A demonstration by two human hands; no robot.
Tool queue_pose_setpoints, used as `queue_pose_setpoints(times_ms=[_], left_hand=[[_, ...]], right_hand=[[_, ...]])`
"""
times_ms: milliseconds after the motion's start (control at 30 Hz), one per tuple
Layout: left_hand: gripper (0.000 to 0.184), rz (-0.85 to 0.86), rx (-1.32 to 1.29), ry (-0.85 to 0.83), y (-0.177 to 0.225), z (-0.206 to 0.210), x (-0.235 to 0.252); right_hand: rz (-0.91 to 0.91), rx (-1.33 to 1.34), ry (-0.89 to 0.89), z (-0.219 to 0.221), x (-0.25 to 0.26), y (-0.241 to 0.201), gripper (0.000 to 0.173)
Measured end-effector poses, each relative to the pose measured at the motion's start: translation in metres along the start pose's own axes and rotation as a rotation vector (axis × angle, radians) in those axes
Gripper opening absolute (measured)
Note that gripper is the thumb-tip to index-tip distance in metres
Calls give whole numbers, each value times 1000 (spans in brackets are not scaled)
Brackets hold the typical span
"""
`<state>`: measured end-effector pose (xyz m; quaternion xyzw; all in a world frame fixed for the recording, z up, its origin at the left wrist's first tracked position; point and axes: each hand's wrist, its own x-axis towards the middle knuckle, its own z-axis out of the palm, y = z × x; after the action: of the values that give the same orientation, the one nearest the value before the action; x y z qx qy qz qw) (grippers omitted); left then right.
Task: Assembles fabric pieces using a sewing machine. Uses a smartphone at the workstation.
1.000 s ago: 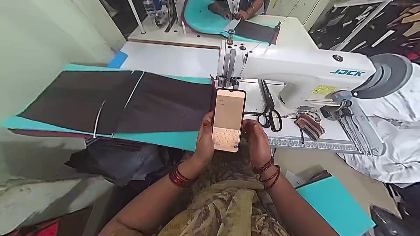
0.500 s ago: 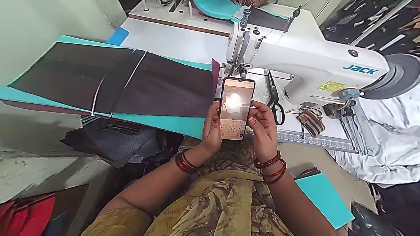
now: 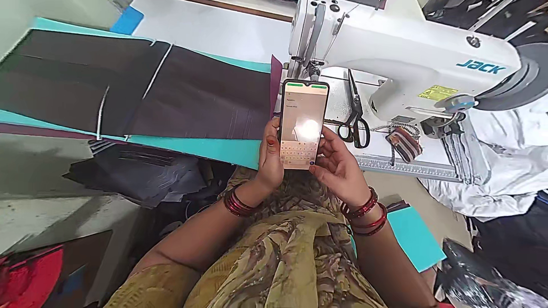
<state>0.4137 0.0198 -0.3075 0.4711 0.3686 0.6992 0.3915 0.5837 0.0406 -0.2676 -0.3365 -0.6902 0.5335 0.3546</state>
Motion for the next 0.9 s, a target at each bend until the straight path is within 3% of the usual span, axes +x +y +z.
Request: queue_pose_setpoints(times_ms=[433,900], left_hand=[[78,35,24,-10,-3,2,1],[89,61,88,-3,-5,4,1]], right_hand=[[-72,-76,25,2,-3,9,92],[-51,-105,42,3,-5,11,95]])
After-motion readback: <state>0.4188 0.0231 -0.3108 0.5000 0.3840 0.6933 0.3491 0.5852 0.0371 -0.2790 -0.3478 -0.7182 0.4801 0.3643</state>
